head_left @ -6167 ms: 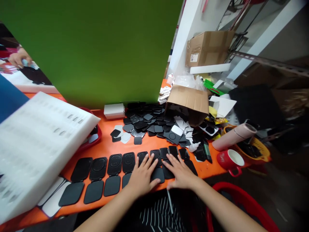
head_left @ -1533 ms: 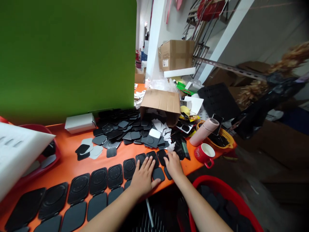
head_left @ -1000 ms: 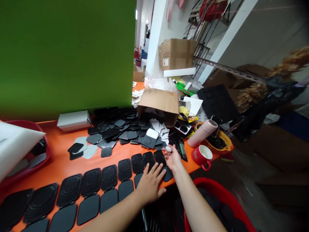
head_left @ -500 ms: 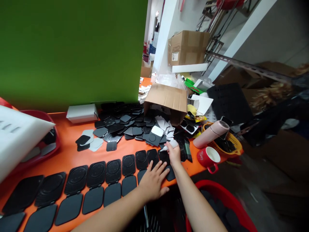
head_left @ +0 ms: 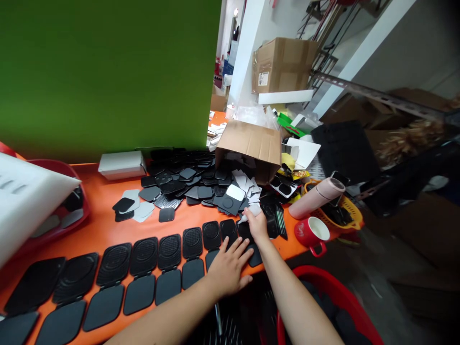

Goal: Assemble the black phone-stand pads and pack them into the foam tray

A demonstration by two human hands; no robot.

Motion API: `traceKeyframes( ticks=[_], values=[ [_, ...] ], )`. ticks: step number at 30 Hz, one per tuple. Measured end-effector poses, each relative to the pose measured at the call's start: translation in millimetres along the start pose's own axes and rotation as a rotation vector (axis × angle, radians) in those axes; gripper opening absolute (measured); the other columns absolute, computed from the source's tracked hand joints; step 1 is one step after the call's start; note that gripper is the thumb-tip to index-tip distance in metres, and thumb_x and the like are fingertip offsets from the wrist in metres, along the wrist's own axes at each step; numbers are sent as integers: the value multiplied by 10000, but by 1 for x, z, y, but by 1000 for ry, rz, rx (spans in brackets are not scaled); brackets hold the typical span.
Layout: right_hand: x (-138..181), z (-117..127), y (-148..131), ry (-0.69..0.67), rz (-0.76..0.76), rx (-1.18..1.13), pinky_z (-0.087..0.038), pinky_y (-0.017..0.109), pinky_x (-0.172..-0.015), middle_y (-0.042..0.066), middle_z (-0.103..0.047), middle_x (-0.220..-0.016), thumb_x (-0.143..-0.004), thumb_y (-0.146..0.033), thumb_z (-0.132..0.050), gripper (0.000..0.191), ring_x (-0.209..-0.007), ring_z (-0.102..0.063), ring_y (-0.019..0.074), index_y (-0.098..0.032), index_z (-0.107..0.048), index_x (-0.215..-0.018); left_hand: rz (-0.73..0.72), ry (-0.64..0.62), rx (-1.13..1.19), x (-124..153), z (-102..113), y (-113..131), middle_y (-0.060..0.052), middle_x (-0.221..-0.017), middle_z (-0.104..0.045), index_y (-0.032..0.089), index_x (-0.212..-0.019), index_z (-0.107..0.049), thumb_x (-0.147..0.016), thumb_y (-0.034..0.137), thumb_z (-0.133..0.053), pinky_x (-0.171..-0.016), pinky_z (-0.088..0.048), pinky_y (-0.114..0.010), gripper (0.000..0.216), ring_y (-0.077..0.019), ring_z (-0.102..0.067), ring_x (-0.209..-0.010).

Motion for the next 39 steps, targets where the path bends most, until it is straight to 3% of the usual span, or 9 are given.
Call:
traceKeyframes(
  ticks=[19,39],
  values=[
    [-5,1,-3,12,-22,-43,-426,263,-561,44,-661,-659,-696,-459,-540,288,-618,-587,181,-179,-608,-692,3,-14,11,-1,0,1,-37,-1438,-201,272,-1338,-283,-795,600,-292,-1022,-48,-517,634,-264,-155,-1302],
    [-6,-3,-8,-27,42,-23,-425,279,-644,30,-654,-668,-726,-417,-541,248,-641,-586,180,-176,-599,-714,5,-20,1,-1,2,1,-44,-1437,-206,269,-1343,-267,-799,597,-284,-1021,-49,-521,636,-259,-164,-1300]
  ],
)
Point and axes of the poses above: each hand's wrist, its own x-axis away from the middle knuckle, its own z-axis out of the back of the hand, y = z × x, the point moved 9 cm from there along -x, towards the middle knuckle
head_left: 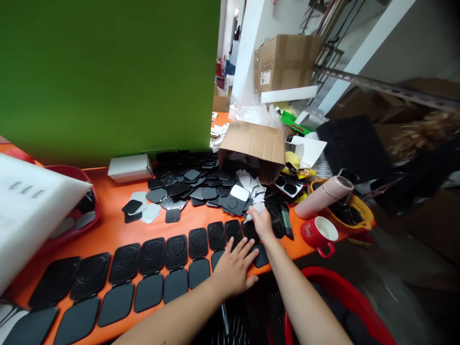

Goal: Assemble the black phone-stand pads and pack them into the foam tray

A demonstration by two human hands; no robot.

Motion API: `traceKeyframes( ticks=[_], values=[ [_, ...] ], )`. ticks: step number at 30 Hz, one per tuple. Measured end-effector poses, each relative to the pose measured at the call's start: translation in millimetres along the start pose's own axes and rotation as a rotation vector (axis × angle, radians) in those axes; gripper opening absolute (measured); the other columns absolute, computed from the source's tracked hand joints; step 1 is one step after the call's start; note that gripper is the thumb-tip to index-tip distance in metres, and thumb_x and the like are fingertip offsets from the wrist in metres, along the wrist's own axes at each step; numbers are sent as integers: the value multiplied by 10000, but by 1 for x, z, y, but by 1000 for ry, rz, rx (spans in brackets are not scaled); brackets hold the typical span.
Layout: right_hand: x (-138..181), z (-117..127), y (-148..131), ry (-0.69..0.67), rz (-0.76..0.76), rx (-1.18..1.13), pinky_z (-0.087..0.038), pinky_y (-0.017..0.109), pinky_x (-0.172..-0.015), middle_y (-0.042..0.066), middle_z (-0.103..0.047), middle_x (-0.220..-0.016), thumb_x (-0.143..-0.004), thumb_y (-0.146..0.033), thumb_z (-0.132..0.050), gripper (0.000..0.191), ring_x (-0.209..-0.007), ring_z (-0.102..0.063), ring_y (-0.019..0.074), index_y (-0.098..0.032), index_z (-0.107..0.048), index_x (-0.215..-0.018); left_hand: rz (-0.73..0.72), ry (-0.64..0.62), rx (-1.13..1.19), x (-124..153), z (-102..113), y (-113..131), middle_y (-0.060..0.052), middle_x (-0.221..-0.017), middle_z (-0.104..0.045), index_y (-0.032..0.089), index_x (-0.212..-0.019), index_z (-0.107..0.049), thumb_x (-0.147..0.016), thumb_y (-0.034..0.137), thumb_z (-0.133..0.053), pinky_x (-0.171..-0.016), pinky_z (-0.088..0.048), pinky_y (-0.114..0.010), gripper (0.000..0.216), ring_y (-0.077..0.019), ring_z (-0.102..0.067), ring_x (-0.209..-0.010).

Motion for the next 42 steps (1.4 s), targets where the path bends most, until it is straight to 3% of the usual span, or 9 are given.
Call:
traceKeyframes(
  ticks=[15,19,22,26,35,42],
  values=[
    [-1,8,1,42,-17,-22,-423,276,-680,33,-657,-673,-692,-411,-592,237,-676,-594,182,-175,-613,-695,15,3,-33,-1,0,1,-31,-1440,-201,276,-1333,-289,-791,591,-317,-1025,-49,-511,628,-264,-166,-1297],
    [-3,21,14,110,-87,-108,-415,243,-522,43,-648,-670,-726,-455,-535,306,-569,-571,152,-153,-586,-736,19,3,-23,-1,0,1,-35,-1438,-206,277,-1337,-283,-787,583,-341,-1025,-54,-511,632,-273,-169,-1294],
    [0,35,26,136,-148,-164,-331,207,-385,43,-635,-649,-738,-484,-505,345,-435,-498,110,-144,-558,-762,21,12,-4,-1,1,1,-33,-1438,-206,285,-1338,-278,-789,585,-333,-1027,-49,-507,627,-264,-171,-1297],
    [11,48,37,147,-194,-182,-280,192,-345,36,-621,-605,-716,-480,-535,337,-383,-453,88,-144,-551,-730,15,20,-1,-1,2,1,-24,-1440,-199,288,-1336,-277,-796,590,-307,-1030,-49,-507,620,-255,-162,-1300],
    [22,52,29,167,-151,-46,-429,257,-535,41,-655,-658,-658,-464,-595,292,-606,-590,185,-181,-594,-730,12,22,-11,-1,0,1,-29,-1439,-205,285,-1339,-274,-797,595,-300,-1026,-46,-514,625,-257,-157,-1301],
    [23,51,20,180,-92,39,-428,289,-643,46,-663,-703,-629,-441,-634,289,-680,-592,208,-184,-612,-760,-1,32,-47,0,-1,-1,-25,-1438,-207,287,-1350,-246,-792,595,-314,-1028,-79,-507,642,-263,-177,-1295]
  ],
)
Point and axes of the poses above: each hand's wrist, its own x-axis away from the middle knuckle, its own z-axis out of the back of the hand, y = z × x, the point moved 9 cm from there along -x, towards the middle knuckle
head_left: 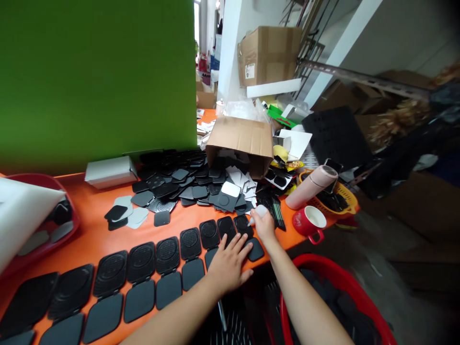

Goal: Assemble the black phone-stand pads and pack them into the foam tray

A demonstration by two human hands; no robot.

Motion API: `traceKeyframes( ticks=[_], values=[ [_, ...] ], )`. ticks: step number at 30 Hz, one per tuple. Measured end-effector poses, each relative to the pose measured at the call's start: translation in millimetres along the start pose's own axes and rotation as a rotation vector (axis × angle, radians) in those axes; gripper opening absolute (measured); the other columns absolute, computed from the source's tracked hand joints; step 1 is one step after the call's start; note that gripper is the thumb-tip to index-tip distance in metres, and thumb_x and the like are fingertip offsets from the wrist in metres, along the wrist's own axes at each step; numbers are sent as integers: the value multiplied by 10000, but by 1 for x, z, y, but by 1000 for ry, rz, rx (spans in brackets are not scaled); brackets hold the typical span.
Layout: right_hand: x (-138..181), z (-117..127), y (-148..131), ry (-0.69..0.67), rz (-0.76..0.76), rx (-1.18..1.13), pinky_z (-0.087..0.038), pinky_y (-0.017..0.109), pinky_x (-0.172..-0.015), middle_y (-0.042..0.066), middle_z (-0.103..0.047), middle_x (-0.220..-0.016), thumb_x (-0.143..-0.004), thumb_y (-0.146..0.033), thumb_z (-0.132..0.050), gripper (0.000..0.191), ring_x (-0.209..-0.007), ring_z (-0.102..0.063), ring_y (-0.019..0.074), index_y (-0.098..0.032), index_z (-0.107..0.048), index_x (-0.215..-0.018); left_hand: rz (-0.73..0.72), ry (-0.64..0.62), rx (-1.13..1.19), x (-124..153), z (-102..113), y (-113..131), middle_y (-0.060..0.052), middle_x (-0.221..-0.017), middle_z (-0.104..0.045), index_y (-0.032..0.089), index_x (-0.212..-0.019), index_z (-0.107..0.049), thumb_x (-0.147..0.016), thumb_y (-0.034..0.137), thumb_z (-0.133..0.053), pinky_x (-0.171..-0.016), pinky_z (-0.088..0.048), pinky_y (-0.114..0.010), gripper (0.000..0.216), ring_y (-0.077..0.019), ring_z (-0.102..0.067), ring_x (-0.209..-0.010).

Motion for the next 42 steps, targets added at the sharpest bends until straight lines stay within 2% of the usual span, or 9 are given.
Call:
traceKeyframes(
  ticks=[4,7,10,17,23,28,33,36,42],
  values=[
    [-6,3,8,19,-88,-134,-418,247,-522,31,-645,-632,-608,-453,-646,302,-571,-577,169,-173,-592,-708,-5,16,16,0,-1,-1,-26,-1440,-199,283,-1348,-254,-789,595,-327,-1030,-115,-479,643,-255,-187,-1294],
    [-8,0,13,24,-158,-223,-327,209,-370,17,-618,-579,-655,-487,-586,324,-405,-486,109,-167,-551,-691,-10,23,36,0,-3,-1,-24,-1445,-177,271,-1350,-250,-791,595,-325,-1037,-137,-437,651,-241,-172,-1301],
    [0,-12,13,1,-203,-280,-270,192,-327,21,-615,-590,-683,-489,-557,332,-364,-436,82,-160,-531,-719,-17,19,46,0,-5,0,-32,-1446,-169,242,-1356,-240,-797,597,-305,-1045,-132,-407,665,-232,-146,-1310],
    [28,-48,-9,-162,-93,-203,-355,203,-413,30,-627,-631,-726,-467,-547,323,-462,-500,105,-146,-572,-701,-55,-11,34,1,-6,3,-76,-1411,-270,149,-1350,-257,-815,594,-250,-1051,-116,-376,696,-233,-176,-1302],
    [33,-54,-28,-183,44,63,-427,253,-573,52,-645,-698,-747,-468,-523,315,-620,-576,165,-158,-579,-756,-56,-4,20,0,-5,4,-108,-1362,-364,110,-1311,-332,-820,585,-247,-1052,-99,-379,689,-240,-213,-1288],
    [35,-54,-40,-180,139,224,-420,264,-607,41,-639,-700,-749,-465,-521,292,-634,-572,170,-179,-575,-769,-53,-6,6,0,-2,5,-110,-1353,-377,113,-1303,-342,-812,593,-254,-1051,-76,-397,692,-250,-221,-1281],
    [26,-55,-28,-144,11,1,-419,252,-550,48,-643,-699,-743,-471,-516,316,-600,-570,163,-161,-572,-761,-53,-2,32,1,0,4,-104,-1373,-346,115,-1326,-300,-813,592,-243,-1045,-74,-395,702,-249,-209,-1285],
    [25,-70,-19,-173,-99,-183,-388,230,-456,45,-641,-685,-744,-490,-499,347,-514,-541,140,-150,-565,-771,-51,4,32,1,1,4,-113,-1353,-377,107,-1310,-332,-808,591,-264,-1044,-63,-404,701,-254,-222,-1279],
    [27,-95,-36,-209,2,-100,-432,253,-548,50,-658,-724,-728,-482,-519,328,-613,-585,167,-164,-575,-788,-55,7,-24,0,0,5,-120,-1277,-469,110,-1234,-443,-800,590,-288,-1044,-60,-413,666,-260,-299,-1232]
  ],
)
Point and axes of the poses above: each hand's wrist, its own x-axis away from the middle knuckle, its own z-axis out of the back of the hand, y = z × x, the point moved 9 cm from there along -x, towards the middle knuckle
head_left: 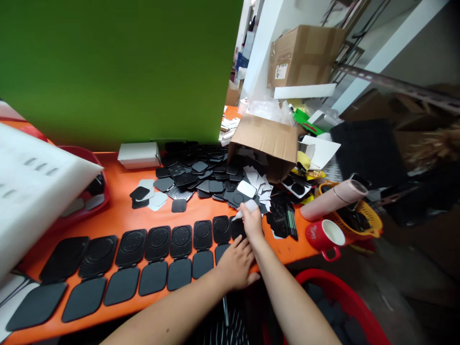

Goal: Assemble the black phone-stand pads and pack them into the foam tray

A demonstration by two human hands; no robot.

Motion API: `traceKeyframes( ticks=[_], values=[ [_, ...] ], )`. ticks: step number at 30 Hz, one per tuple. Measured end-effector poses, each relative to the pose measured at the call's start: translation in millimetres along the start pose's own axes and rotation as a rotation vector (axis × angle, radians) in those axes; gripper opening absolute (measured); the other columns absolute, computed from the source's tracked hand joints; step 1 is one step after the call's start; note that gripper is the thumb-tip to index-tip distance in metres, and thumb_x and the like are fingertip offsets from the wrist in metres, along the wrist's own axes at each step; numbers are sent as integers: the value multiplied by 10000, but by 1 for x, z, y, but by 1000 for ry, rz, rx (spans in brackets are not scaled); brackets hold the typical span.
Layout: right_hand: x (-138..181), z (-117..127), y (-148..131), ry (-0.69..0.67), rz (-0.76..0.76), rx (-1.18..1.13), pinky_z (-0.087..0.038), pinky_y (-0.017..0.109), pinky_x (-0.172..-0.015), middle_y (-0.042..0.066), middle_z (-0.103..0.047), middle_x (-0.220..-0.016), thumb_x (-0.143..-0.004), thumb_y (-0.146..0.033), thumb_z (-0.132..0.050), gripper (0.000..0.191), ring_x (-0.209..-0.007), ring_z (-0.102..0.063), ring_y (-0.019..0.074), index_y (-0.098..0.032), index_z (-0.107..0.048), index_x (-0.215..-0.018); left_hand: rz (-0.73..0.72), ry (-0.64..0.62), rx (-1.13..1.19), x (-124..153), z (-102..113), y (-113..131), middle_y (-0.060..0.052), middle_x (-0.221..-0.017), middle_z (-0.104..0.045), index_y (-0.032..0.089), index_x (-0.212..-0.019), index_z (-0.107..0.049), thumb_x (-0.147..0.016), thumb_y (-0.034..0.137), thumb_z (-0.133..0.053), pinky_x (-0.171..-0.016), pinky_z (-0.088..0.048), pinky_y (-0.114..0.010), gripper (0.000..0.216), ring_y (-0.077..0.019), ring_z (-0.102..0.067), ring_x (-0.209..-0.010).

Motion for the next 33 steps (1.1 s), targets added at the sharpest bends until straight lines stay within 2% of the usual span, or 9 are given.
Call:
traceKeyframes(
  ticks=[4,8,12,17,27,30,33],
  values=[
    [0,-5,-9,-1,65,171,-442,284,-625,59,-663,-731,-718,-482,-525,324,-696,-601,203,-176,-589,-806,-6,12,-17,0,0,0,-120,-1258,-487,104,-1253,-421,-797,594,-285,-1050,-38,-409,682,-257,-305,-1225],
    [0,-5,-14,-2,91,231,-437,284,-628,72,-665,-735,-727,-482,-517,319,-707,-599,211,-182,-589,-804,-15,1,-13,1,0,-1,-118,-1268,-479,99,-1279,-390,-798,595,-279,-1053,-25,-403,699,-253,-286,-1235],
    [1,0,-13,5,64,120,-431,269,-589,63,-654,-727,-766,-487,-473,334,-648,-583,183,-169,-575,-778,-4,-16,0,1,-1,-2,-113,-1283,-464,100,-1263,-415,-801,591,-278,-1053,-46,-396,688,-254,-282,-1238],
    [14,-7,-4,-69,-17,4,-423,250,-539,45,-640,-715,-765,-487,-488,332,-592,-562,156,-164,-558,-789,-3,-17,-7,2,-1,-1,-116,-1234,-513,103,-1234,-453,-803,562,-309,-1051,-50,-392,646,-255,-320,-1218],
    [30,-19,-13,-127,96,271,-425,262,-602,33,-627,-681,-764,-467,-506,297,-614,-560,161,-177,-568,-762,-37,0,2,7,7,3,-121,-1363,-350,104,-1341,-274,-849,471,-269,-1044,-62,-382,613,-226,-175,-1297],
    [28,-15,-12,-93,85,219,-432,261,-615,40,-637,-710,-754,-472,-514,301,-645,-570,164,-175,-566,-769,-28,-15,18,6,6,2,-117,-1348,-378,109,-1329,-305,-836,485,-289,-1046,-52,-390,620,-233,-204,-1286],
    [22,-10,-2,-61,-27,58,-428,243,-533,53,-647,-737,-751,-491,-508,335,-592,-561,149,-164,-558,-805,-5,-52,71,3,5,-2,-119,-1301,-445,107,-1285,-381,-796,538,-334,-1052,-41,-389,654,-243,-267,-1256]
  ],
)
Point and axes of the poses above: each hand's wrist, its own x-axis away from the middle knuckle, its own z-axis out of the back of the hand, y = z × x, the point moved 9 cm from there along -x, towards the middle knuckle
